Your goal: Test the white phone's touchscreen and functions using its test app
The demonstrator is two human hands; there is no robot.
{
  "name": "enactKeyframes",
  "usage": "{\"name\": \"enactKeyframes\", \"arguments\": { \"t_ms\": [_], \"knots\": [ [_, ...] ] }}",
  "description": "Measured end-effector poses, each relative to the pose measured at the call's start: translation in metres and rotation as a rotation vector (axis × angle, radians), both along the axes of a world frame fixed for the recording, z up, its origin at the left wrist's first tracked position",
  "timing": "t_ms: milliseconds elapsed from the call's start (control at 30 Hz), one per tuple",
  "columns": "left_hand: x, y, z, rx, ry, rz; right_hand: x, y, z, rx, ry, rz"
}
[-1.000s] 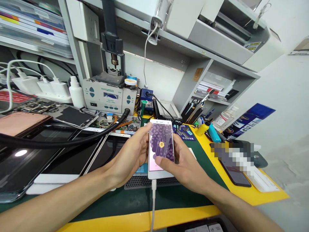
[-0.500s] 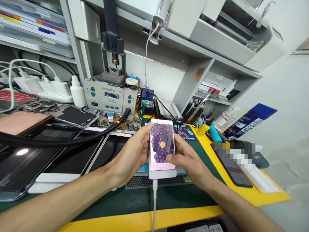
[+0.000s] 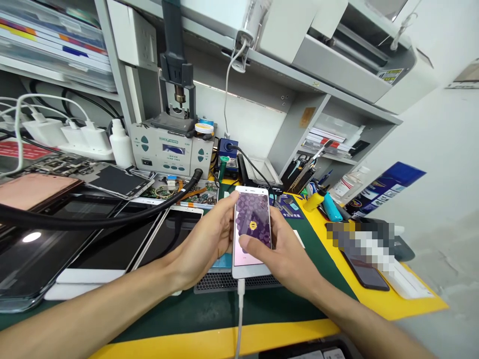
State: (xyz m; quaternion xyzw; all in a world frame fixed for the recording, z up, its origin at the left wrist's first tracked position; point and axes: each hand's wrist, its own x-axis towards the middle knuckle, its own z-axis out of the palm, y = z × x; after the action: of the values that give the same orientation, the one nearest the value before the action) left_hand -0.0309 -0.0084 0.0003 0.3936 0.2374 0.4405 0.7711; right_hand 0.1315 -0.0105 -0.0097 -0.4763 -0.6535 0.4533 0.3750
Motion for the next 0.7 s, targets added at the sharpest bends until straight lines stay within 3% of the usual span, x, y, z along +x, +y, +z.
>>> {"name": "enactKeyframes", "arguments": {
  "t_ms": [467, 700],
  "knots": [
    [-0.001, 0.001, 0.0, -0.002, 0.03, -0.019, 0.012, 0.009, 0.007, -0.148, 0.246, 0.12],
    [-0.002, -0.002, 0.001, -0.015, 0.034, -0.01, 0.01, 0.011, 0.009, -0.161, 0.261, 0.115]
  ]
}}
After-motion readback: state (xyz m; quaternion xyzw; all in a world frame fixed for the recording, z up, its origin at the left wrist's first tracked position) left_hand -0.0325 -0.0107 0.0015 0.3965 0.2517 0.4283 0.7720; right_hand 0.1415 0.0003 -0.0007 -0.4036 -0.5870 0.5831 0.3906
